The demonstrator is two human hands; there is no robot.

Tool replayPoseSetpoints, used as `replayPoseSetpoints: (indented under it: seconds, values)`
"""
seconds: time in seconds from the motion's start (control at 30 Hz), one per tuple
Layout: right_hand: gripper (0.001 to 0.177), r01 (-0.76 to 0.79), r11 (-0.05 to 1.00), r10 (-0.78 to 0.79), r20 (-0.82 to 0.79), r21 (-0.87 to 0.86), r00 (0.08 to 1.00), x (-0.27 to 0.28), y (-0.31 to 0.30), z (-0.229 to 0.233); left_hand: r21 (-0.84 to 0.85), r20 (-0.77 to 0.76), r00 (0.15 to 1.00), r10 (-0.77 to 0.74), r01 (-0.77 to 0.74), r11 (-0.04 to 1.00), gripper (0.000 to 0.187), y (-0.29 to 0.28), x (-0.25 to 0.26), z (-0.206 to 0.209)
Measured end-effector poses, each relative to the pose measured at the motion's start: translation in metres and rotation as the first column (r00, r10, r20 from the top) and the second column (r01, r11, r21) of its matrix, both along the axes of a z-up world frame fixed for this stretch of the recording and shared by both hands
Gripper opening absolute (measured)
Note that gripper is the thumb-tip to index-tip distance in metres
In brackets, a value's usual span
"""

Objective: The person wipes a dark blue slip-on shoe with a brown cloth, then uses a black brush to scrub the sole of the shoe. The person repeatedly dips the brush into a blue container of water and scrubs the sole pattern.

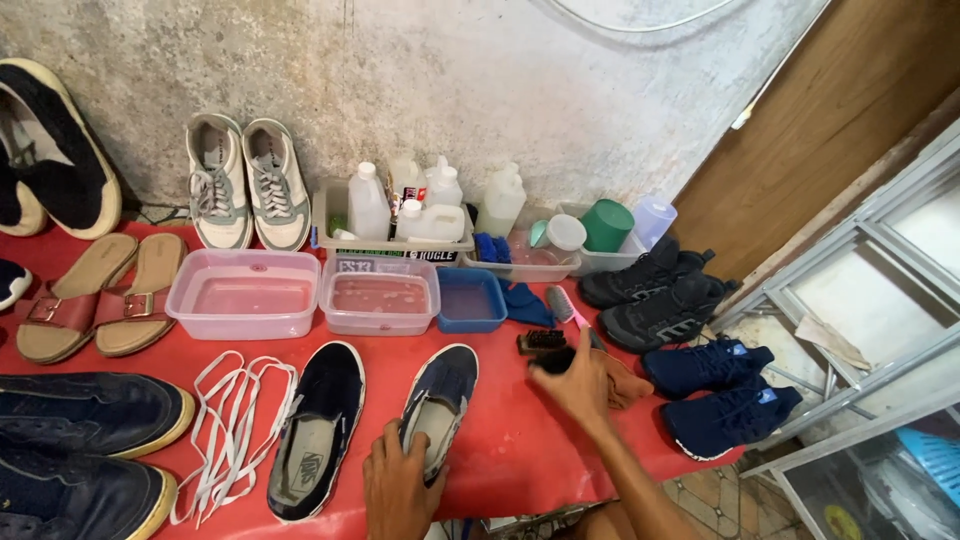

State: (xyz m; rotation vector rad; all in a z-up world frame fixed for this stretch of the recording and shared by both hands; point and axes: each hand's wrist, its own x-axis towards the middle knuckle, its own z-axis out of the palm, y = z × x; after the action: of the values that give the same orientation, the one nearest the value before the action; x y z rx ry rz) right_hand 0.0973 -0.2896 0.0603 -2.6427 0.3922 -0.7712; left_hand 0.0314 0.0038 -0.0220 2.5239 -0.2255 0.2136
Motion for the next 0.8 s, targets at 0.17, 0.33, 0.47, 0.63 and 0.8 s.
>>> replayPoseSetpoints:
  seconds: [0.17, 0.33, 0.47, 0.63, 0.8]
  values:
    - [0.120, 0.091, 0.995, -0.094, -0.112, -0.028, 0.989, 0.000, -0.006, -0.026, 0.048, -0.007, 0.999, 0.035, -0.034, 0.998, 0.049, -0.001, 0.000, -0.004]
    - [0.120, 0.092, 0.994, -0.098, -0.114, -0.056, 0.989, 0.039, -0.011, -0.036, 0.039, -0.030, 0.999, 0.022, -0.021, 0.999, 0.051, 0.000, 0.003, -0.007]
    - [0.119, 0.131, 0.985, -0.142, -0.094, -0.115, 0.985, 0.065, -0.010, -0.043, 0.001, -0.026, 1.000, 0.018, -0.018, 1.000, 0.049, 0.001, 0.002, 0.000]
    - [0.119, 0.168, 0.985, -0.171, -0.155, -0.037, 0.973, 0.059, -0.007, -0.042, -0.007, -0.077, 0.996, 0.042, -0.043, 0.999, 0.051, 0.000, 0.000, 0.008]
    - [0.130, 0.227, 0.972, -0.214, -0.178, 0.054, 0.960, 0.019, 0.016, -0.031, -0.130, 0.039, 0.995, 0.095, -0.089, 0.988, 0.045, -0.001, 0.004, -0.003]
